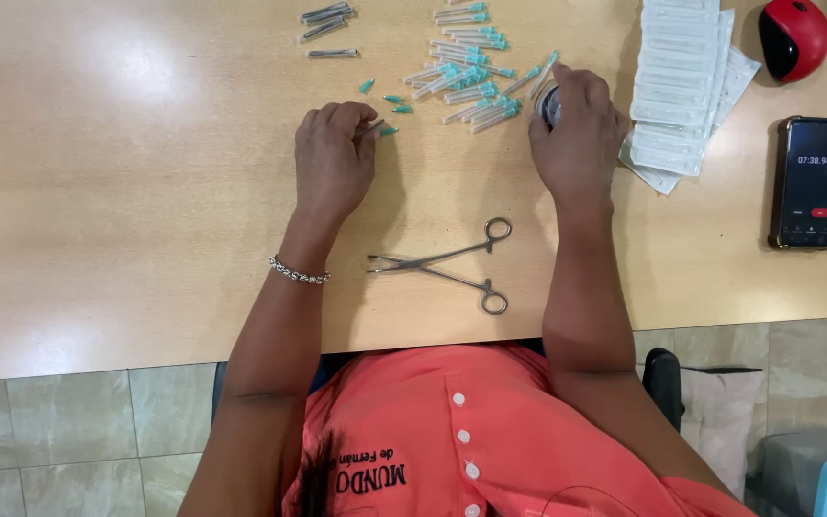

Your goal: The person is practicing surgical suturing techniques, including threading a needle and tying knots using surgical instruments like forceps.

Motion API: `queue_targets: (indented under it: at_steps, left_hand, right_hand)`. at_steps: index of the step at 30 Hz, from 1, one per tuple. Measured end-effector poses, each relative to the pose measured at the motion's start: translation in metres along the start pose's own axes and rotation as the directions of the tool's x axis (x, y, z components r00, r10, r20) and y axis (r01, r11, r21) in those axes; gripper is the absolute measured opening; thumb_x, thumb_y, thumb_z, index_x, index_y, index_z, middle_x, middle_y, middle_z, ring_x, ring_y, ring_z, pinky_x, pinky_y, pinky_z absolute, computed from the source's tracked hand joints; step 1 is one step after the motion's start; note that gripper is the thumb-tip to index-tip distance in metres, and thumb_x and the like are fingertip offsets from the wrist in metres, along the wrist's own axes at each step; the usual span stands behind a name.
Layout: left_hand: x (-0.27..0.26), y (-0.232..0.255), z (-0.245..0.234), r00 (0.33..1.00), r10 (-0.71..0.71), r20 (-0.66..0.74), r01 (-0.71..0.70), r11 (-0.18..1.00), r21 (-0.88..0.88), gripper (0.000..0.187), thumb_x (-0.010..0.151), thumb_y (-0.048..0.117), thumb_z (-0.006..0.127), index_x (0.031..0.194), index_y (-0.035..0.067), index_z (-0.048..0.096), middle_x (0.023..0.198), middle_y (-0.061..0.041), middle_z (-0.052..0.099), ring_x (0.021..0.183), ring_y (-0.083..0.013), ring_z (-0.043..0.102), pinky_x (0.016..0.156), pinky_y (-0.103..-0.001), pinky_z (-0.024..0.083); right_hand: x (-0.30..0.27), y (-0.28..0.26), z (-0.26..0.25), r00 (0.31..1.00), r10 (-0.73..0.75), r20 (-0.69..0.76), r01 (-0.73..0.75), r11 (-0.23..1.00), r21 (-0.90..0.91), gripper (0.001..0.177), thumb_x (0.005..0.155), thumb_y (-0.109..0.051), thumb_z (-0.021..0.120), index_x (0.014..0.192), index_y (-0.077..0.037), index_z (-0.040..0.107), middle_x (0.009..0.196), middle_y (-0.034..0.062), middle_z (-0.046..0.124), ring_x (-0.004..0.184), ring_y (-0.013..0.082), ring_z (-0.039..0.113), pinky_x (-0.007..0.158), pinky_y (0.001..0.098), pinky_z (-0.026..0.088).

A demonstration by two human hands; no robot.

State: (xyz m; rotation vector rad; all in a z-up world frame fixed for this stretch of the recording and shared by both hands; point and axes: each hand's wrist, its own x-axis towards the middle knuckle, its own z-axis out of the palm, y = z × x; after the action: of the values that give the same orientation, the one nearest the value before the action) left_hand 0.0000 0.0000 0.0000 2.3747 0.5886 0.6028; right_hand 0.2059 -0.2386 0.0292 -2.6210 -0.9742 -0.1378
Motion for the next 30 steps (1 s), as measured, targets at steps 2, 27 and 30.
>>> queue_targets:
  at_steps: [2,27,30]
  left_hand:
    - [0.0,0.002,-0.001,1.0,0.0,-0.011,0.0,1.0,0.005,0.018,0.09,0.01,0.069,0.107,0.015,0.068,0.101,-0.002,0.068,0.093,-0.0287,0.059,0.088,-0.043,0.045]
    - [-0.019,0.081,0.003,0.879,0.185,0.439,0.374,0.302,-0.877,0.083,0.097,0.015,0.074,0.162,0.01,0.022,0.147,-0.016,0.057,0.125,-0.0236,0.064,0.108,-0.035,0.055]
    - [-0.022,0.075,0.009,0.879,0.104,0.466,0.443,0.19,-0.876,0.043,0.097,0.017,0.072,0.135,0.001,0.061,0.12,-0.011,0.071,0.101,-0.0209,0.072,0.087,-0.036,0.068]
  right_hand:
    - [0.001,0.001,-0.001,0.999,0.024,0.024,-0.024,1.0,-0.013,0.063,0.089,-0.019,0.077,0.148,-0.018,0.054,0.136,0.0089,0.054,0.119,0.0343,0.059,0.099,0.0537,0.033]
    - [-0.009,-0.043,-0.053,0.859,-0.356,0.369,-0.467,-0.245,0.85,0.05,0.091,-0.013,0.079,0.135,-0.005,0.056,0.126,0.0121,0.067,0.116,0.0215,0.068,0.099,0.0343,0.061]
    - [-0.014,-0.053,-0.043,0.847,-0.316,0.429,-0.498,-0.187,0.847,0.05,0.093,-0.031,0.078,0.133,-0.005,0.06,0.124,0.0129,0.067,0.118,0.0198,0.066,0.096,0.0308,0.057]
